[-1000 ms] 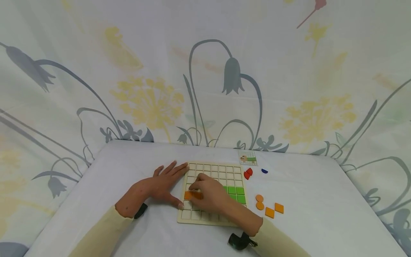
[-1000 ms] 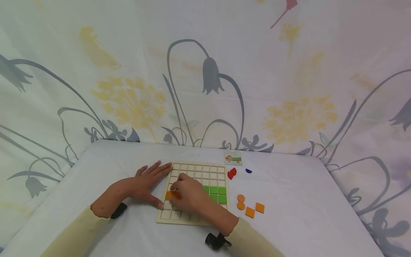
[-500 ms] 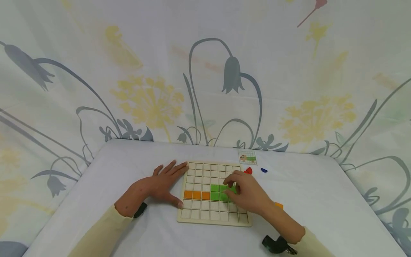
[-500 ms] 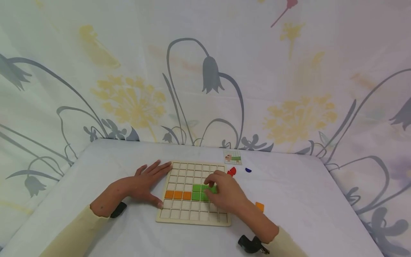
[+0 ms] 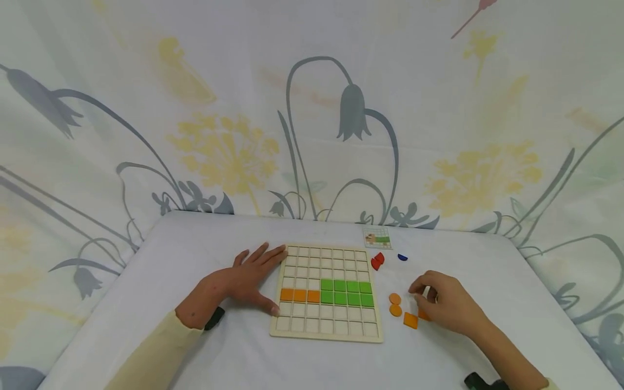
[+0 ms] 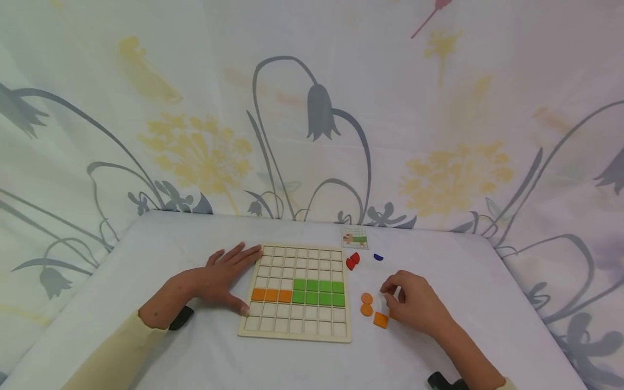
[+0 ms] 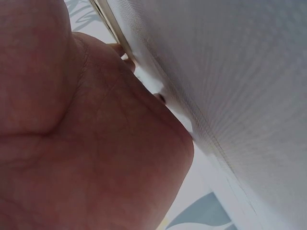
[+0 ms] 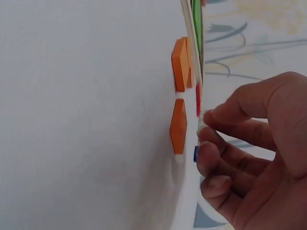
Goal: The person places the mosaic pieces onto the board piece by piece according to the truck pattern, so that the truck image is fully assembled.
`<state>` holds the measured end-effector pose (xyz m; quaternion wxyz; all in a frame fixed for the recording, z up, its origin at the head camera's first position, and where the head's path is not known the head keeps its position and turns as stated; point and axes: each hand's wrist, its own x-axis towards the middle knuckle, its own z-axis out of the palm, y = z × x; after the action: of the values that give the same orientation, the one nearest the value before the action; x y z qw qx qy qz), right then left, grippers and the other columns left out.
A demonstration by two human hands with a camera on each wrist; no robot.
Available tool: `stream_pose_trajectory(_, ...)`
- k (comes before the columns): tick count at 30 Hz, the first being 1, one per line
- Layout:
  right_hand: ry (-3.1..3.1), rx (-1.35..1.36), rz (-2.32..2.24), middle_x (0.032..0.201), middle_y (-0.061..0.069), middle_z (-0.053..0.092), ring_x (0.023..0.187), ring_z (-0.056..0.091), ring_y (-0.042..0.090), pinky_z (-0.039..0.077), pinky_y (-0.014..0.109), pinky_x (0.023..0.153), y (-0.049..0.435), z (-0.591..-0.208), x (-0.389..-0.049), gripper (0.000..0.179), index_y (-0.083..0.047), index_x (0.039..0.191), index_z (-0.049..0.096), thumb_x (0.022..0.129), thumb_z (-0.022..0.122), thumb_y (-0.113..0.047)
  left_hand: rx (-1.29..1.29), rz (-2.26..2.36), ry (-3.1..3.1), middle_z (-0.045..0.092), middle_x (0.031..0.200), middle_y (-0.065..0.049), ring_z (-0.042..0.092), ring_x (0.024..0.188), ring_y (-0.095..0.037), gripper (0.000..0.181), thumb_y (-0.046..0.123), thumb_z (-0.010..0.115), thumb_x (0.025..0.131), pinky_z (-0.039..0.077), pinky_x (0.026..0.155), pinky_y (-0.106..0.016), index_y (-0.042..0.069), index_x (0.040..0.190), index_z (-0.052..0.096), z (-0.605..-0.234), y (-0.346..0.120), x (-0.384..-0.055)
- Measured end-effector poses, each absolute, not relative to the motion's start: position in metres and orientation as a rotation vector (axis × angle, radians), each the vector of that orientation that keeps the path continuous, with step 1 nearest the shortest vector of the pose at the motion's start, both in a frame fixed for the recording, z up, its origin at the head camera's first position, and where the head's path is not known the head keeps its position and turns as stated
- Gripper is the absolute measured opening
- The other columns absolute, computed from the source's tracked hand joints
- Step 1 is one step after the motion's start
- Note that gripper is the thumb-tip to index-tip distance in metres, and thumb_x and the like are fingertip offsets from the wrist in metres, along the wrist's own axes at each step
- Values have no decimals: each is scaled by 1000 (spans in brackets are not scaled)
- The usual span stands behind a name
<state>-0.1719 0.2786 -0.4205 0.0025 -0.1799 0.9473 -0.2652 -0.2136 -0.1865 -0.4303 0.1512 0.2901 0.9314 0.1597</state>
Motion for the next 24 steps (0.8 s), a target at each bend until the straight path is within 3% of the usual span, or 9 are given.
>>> stream_pose_trajectory(6,2826,-703,-791,98,-7,64,73,54,4,49,23,63,298,-420,-168,17,-17,98,73,89,81,-6,823,433,2682,8,180,-2,0,164,-41,129,71,84,78,7,123,-72,15,172,16,-433,-186,-214)
stream_pose_trajectory(24,2659,-720,-855,83,-7,57,75,54,5,47,24,65,305,-422,-172,24,-16,97,63,89,86,-15,822,451,2679,9,179,-5,1,164,-41,128,69,85,79,7,122,-73,12,171,17,-430,-186,-213)
